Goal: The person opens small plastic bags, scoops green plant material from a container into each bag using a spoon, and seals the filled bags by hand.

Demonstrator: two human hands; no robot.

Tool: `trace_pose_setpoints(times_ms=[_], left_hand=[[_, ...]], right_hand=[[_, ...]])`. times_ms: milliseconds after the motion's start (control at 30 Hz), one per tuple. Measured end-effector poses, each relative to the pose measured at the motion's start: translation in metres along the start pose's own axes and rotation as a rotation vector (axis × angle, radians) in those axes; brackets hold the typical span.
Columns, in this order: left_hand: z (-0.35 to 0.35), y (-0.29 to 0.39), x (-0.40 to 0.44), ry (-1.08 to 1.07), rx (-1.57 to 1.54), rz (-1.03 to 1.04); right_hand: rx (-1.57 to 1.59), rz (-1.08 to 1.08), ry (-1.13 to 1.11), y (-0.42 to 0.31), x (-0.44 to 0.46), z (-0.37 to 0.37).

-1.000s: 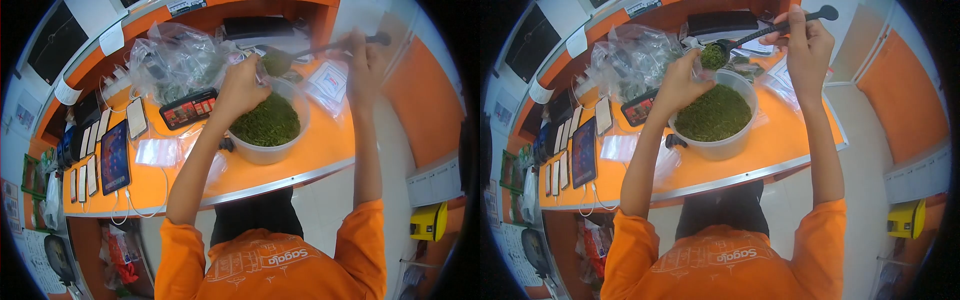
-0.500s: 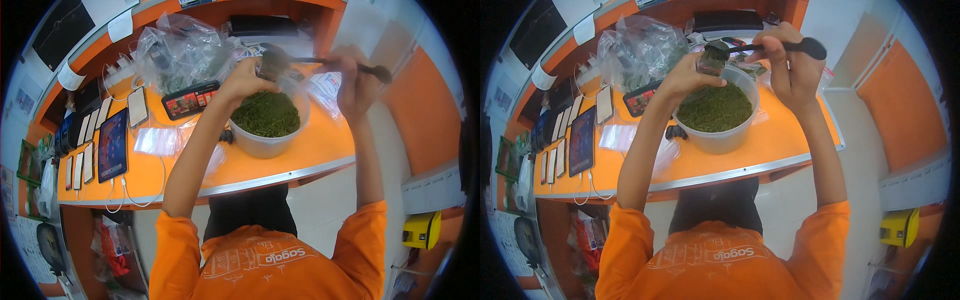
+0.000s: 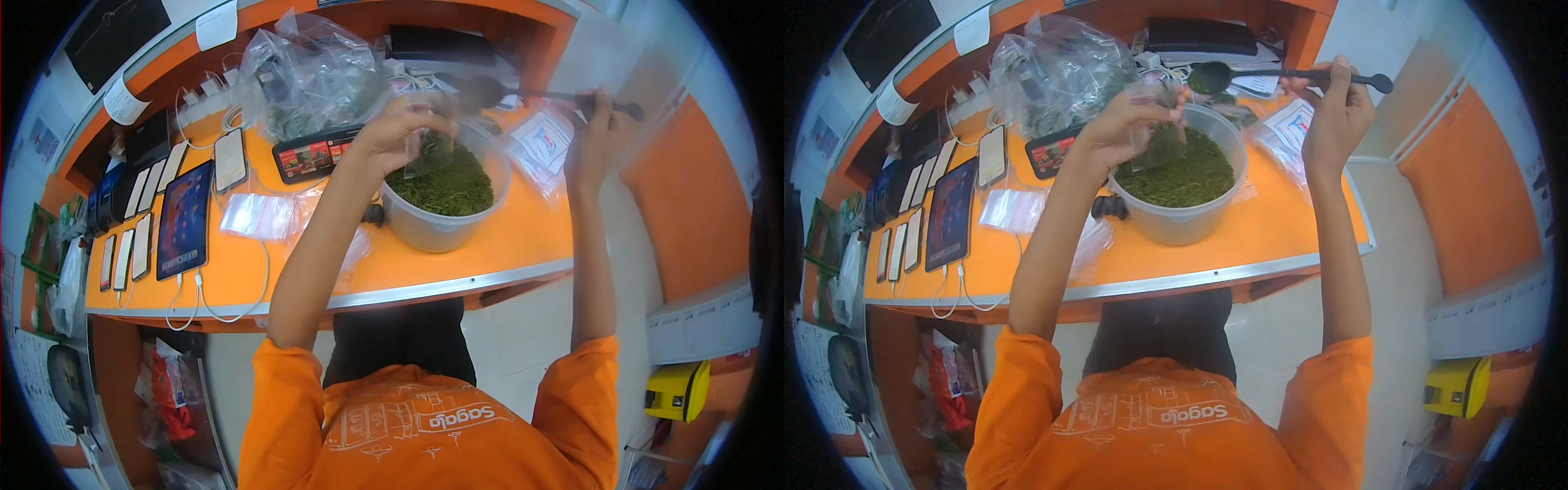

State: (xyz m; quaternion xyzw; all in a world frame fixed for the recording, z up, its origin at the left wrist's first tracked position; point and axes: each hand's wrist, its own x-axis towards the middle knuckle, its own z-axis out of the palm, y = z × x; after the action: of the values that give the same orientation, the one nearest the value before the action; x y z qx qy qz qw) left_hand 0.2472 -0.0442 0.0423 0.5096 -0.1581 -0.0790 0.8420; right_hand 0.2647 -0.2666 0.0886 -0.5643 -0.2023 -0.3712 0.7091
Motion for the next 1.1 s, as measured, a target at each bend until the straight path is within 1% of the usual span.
trace_pose_setpoints(times_ms=[33, 167, 267, 300, 400, 433, 500, 567, 633, 733, 833, 933, 1033, 1100], left_hand=[[-0.001, 0.001, -0.002, 0.019, -0.152, -0.009], [0.002, 0.005, -0.009, -0.026, -0.162, -0.036], [0.006, 0.010, -0.012, -0.047, -0.137, -0.017], [0.006, 0.011, -0.013, -0.063, -0.110, -0.006], [-0.002, 0.010, -0.010, -0.140, 0.021, 0.038], [-0.003, 0.010, -0.009, -0.171, 0.074, 0.053], [-0.002, 0.010, -0.008, -0.153, 0.092, 0.051], [-0.001, 0.008, -0.008, -0.177, 0.116, 0.043], [-0.001, 0.009, -0.008, -0.236, 0.151, 0.040], [0.000, 0.007, -0.012, -0.240, 0.093, 0.047], [0.000, 0.009, -0.016, -0.270, 0.092, 0.029], [0.000, 0.010, -0.017, -0.253, 0.083, 0.008], [-0.001, 0.012, -0.017, -0.290, 0.148, 0.007], [-0.002, 0.011, -0.016, -0.289, 0.166, 0.017]], right_hand=[[0.029, 0.043, -0.020, 0.001, -0.002, -0.002], [-0.065, 0.236, -0.270, 0.020, -0.011, -0.010], [-0.384, 0.246, -0.237, 0.022, -0.012, -0.017], [-0.443, 0.103, -0.086, 0.025, -0.013, -0.015], [-0.648, -0.123, -0.015, 0.010, -0.013, -0.020], [-0.630, -0.317, -0.069, 0.003, -0.017, -0.017], [-0.639, -0.540, -0.430, -0.016, -0.025, -0.009], [-0.622, -0.614, -0.738, -0.028, -0.038, 0.008], [-0.622, -0.630, -0.853, -0.028, -0.045, 0.019], [-0.599, -0.583, -0.894, -0.016, -0.043, 0.026], [-0.518, -0.469, -0.823, -0.012, -0.040, 0.031], [-0.496, -0.450, -0.829, -0.010, -0.035, 0.033], [-0.524, -0.420, -0.869, -0.006, -0.032, 0.033], [-0.428, -0.330, -0.884, -0.007, -0.032, 0.034]])
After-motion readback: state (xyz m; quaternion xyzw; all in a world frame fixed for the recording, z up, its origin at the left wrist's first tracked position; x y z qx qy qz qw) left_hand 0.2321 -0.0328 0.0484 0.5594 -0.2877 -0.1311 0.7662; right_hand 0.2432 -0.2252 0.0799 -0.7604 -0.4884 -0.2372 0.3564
